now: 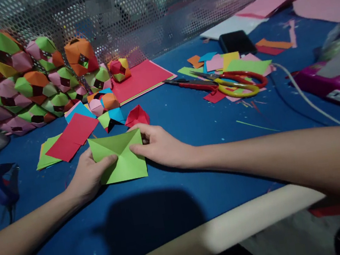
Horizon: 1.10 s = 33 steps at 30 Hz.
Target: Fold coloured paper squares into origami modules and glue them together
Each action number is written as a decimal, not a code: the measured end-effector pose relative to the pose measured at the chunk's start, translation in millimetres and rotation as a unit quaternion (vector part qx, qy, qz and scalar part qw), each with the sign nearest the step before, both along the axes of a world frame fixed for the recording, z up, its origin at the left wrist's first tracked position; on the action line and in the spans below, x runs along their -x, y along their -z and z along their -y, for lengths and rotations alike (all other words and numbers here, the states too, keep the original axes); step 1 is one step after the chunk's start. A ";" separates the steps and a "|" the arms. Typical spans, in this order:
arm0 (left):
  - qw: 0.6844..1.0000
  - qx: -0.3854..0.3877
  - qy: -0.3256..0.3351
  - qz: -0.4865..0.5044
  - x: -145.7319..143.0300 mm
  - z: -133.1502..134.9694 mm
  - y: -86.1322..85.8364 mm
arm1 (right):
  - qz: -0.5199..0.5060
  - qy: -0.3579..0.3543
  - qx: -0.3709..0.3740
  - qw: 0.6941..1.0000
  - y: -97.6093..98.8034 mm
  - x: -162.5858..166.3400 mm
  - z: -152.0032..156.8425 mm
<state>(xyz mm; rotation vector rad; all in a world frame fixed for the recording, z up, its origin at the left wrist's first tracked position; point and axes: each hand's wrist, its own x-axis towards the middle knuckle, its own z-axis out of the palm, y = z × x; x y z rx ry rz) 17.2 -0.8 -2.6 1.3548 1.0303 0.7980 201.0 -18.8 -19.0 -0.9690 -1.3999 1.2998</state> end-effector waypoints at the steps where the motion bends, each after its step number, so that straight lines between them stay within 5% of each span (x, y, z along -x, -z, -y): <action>1: 1.000 0.002 -0.002 0.001 -0.1 0.0 -0.1 | -0.001 0.000 0.000 1.000 -0.1 0.0 0.0; 20: 0.999 0.022 -0.023 0.004 1.6 1.8 2.1 | -0.015 0.029 -0.020 0.999 1.6 0.7 0.1; 27: 1.000 -0.011 0.007 -0.002 4.8 6.7 1.1 | 0.024 0.037 -0.055 0.998 -0.7 -5.2 3.7; 33: 0.987 -0.094 0.064 -0.114 6.3 11.6 -6.2 | 0.030 0.041 -0.085 0.995 -2.8 -4.9 5.7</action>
